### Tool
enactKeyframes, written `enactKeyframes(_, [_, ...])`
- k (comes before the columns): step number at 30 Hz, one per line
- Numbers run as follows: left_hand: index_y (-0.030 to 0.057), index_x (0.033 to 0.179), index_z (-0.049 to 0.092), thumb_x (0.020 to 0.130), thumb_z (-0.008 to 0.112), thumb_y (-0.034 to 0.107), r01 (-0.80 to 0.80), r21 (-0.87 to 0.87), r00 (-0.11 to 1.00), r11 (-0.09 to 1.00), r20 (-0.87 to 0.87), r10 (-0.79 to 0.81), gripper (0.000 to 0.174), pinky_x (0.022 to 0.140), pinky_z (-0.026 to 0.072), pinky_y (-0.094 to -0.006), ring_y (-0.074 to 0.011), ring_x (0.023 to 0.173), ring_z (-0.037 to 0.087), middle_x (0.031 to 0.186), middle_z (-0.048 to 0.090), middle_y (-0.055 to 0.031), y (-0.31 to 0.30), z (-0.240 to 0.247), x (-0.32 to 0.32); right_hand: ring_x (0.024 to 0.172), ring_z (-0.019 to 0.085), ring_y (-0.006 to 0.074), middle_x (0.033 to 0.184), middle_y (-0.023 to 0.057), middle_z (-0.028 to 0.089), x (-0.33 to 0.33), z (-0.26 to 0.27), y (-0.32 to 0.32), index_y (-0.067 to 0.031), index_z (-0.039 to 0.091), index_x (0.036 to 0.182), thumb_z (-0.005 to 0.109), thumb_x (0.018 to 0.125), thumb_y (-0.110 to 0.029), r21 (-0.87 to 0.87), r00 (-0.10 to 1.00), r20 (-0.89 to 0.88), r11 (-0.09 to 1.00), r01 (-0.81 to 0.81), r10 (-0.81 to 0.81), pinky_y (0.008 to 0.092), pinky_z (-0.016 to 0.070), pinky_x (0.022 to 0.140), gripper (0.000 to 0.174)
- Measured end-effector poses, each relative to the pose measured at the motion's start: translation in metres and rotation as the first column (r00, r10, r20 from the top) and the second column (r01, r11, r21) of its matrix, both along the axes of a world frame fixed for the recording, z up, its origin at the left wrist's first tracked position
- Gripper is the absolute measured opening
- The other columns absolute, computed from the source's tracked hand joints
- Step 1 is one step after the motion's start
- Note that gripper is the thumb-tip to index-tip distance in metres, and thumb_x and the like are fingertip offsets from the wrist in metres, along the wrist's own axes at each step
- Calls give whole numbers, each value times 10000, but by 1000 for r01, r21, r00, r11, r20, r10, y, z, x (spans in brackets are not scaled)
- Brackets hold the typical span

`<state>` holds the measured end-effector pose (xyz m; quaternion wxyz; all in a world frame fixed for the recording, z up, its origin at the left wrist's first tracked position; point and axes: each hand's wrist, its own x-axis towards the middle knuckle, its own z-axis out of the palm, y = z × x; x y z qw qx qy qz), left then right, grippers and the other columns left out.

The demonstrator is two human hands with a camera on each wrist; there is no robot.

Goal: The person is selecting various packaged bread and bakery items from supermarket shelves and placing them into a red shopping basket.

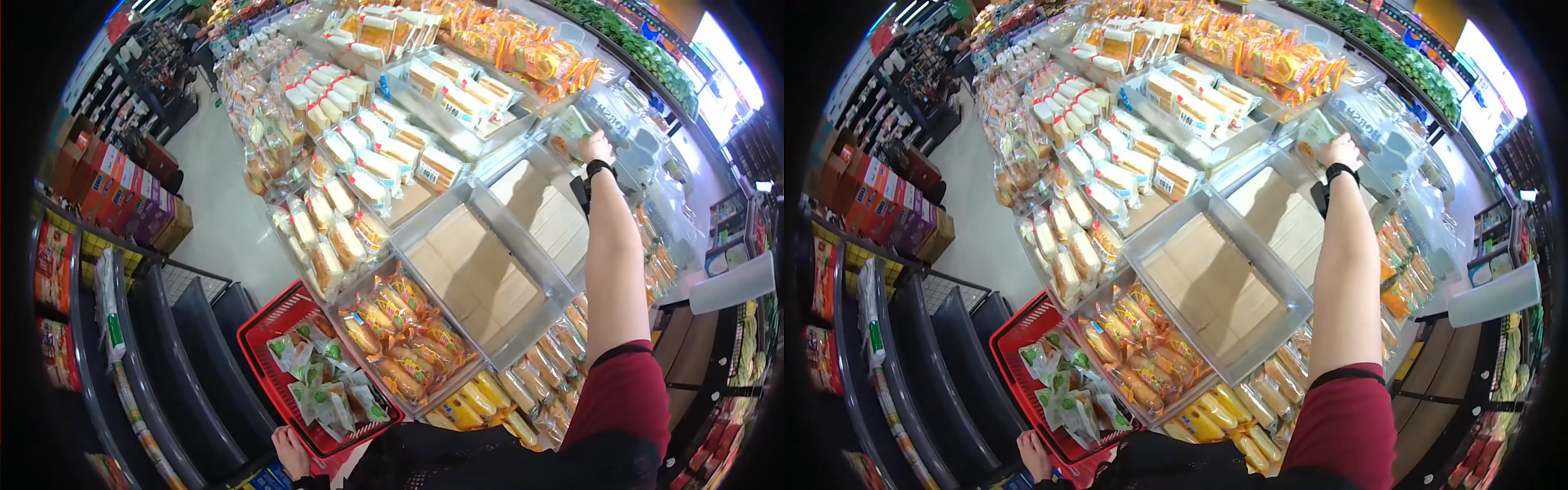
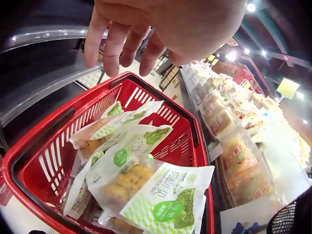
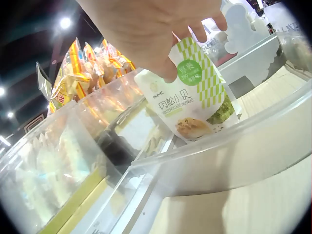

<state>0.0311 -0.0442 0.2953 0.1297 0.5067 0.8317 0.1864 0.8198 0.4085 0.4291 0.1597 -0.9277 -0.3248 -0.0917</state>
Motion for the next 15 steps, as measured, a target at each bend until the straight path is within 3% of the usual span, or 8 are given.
enactKeyframes(8, [6,1064,581,947,467,156,127,-1,992,992,-2,-127,222,932,426,-386,-355,1090,521,1150,524,-183,-1,10,-2,1075,592,365,1082,200,643,49,5,-37,-107,687,1020,450,878,-364,160,969,22,956,-245,245,454,452,940,377])
enactKeyframes(9, [18,1054,591,943,479,171,100,-9,995,995,-26,-100,219,922,435,-391,-348,1091,523,1146,531,-176,-32,8,-9,1017,613,376,1033,197,660,66,-26,-24,-81,687,986,455,888,-377,114,950,217,961,-252,223,449,473,901,389])
enactKeyframes(10, [28,1048,604,942,487,186,150,25,988,988,-31,-149,224,902,451,-389,-340,1078,537,1148,540,-164,-7,7,-4,927,643,364,960,196,675,64,22,-50,-73,686,978,469,896,-434,251,912,232,885,-393,339,440,493,829,429])
enactKeyframes(11, [36,1045,612,946,481,193,158,34,987,987,8,-158,228,883,461,-384,-331,1056,554,1151,548,-153,16,2,1,850,663,305,901,182,683,8,86,-97,-59,683,1004,499,906,-448,506,908,-214,836,-212,360,395,500,749,442])
enactKeyframes(12, [44,1037,619,946,486,216,128,18,991,992,-38,-127,235,878,462,-375,-323,1040,565,1156,551,-141,-11,10,-3,825,664,208,863,163,681,10,78,-93,-35,675,1034,532,912,-424,324,942,30,889,-325,334,325,506,688,432])
enactKeyframes(13, [54,1036,621,942,496,235,113,9,994,994,-13,-113,239,878,462,-375,-312,1042,566,1152,554,-130,-15,10,-5,796,647,156,915,128,678,7,85,-113,-3,671,1036,572,917,-328,174,712,528,761,-625,463,270,522,687,360])
enactKeyframes(14, [57,1035,624,940,501,244,140,41,988,989,55,-142,243,874,463,-374,-305,1046,566,1146,555,-125,1,9,2,785,628,143,993,106,661,-82,124,-169,9,664,1041,592,914,-248,819,728,-1,418,-393,686,265,542,709,295])
enactKeyframes(15, [57,1030,621,940,500,239,110,27,994,994,19,-110,237,863,466,-379,-309,1037,568,1136,554,-127,-23,14,-4,813,618,156,1046,96,644,-110,127,-179,33,647,1052,592,913,-169,790,721,3,440,-426,693,277,552,726,251])
